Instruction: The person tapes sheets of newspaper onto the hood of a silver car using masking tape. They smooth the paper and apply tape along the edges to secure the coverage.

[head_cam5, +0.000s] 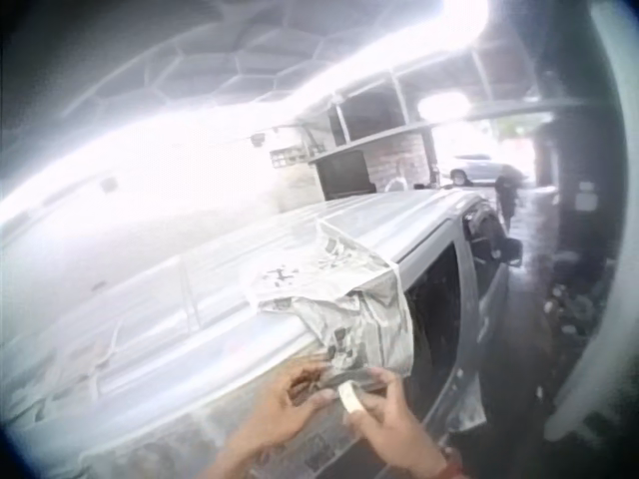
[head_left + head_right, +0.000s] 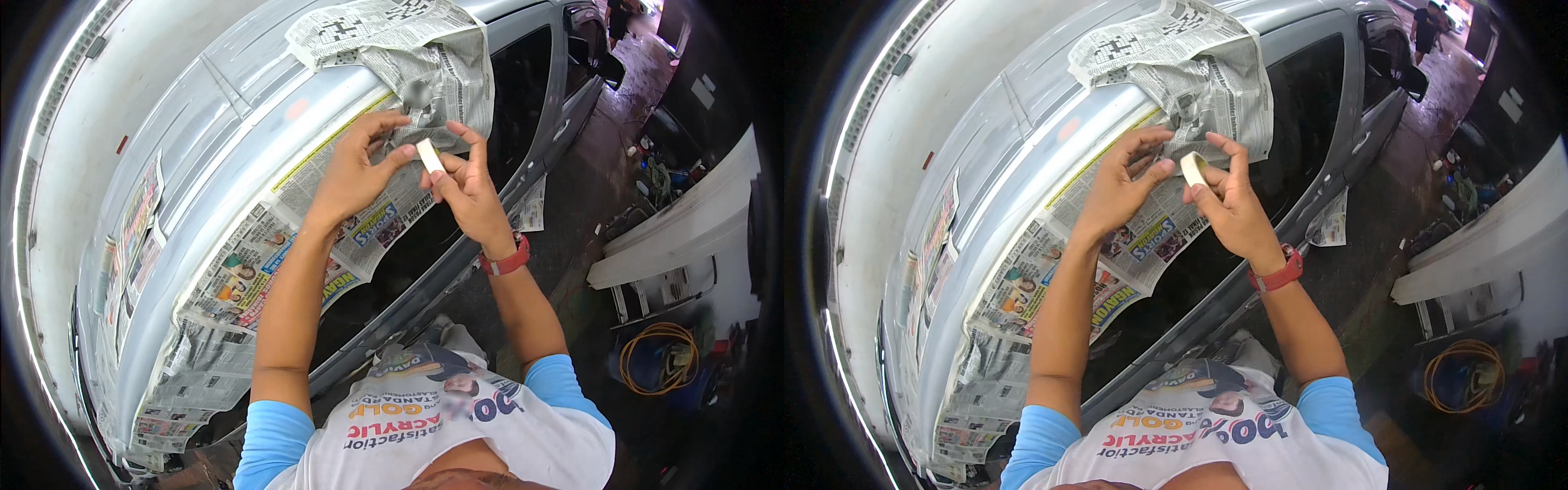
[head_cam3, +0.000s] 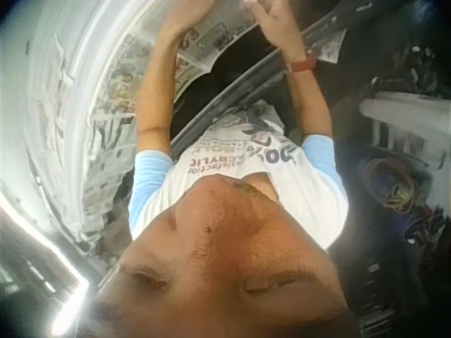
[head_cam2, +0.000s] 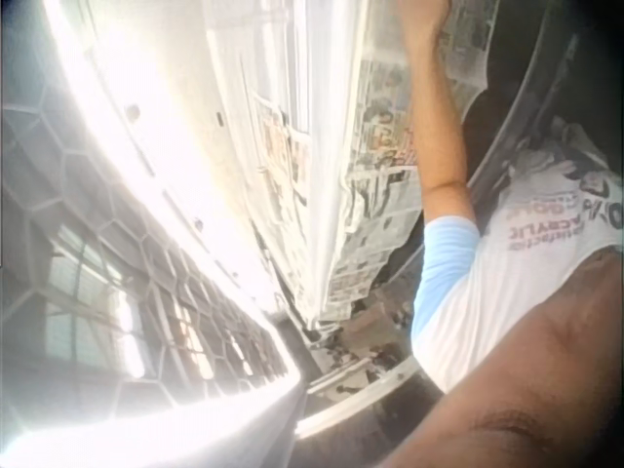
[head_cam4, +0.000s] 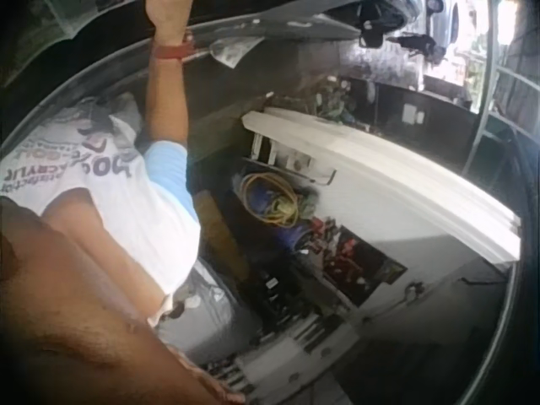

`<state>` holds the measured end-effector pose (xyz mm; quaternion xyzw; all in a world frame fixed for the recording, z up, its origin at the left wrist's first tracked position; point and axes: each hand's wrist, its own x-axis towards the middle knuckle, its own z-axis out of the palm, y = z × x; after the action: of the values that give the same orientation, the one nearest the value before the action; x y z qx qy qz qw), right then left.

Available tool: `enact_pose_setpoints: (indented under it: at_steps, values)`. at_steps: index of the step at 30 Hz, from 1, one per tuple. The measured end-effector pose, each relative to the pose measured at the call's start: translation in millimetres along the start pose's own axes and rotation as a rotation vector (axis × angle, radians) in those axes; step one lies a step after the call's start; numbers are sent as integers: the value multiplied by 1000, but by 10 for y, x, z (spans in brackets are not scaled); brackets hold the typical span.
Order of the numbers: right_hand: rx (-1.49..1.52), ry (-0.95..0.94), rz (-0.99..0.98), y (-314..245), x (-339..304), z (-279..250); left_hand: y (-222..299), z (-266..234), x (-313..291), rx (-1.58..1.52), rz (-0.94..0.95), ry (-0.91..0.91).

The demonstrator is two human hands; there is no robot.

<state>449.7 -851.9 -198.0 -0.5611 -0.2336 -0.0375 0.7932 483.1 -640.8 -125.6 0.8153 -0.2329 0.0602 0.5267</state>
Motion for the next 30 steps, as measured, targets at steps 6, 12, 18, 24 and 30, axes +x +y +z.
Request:
enact_pose_setpoints:
  at_steps: [6,12,18,24,30]
  values:
    - [-104,25,84,-30,-48,133,65,13,-6,221,89,-48]
    - [-48,-1,295,303,-174,59,-39,-2,70,208,117,28]
    - [-659,350,-545,543,-603,340,7,111,101,313,170,79]
    - [47,446,106,656,-19,273,24,109,60,515,233,20]
    - [-28,366,246,956,72,223,-12,68,38,668,205,-29]
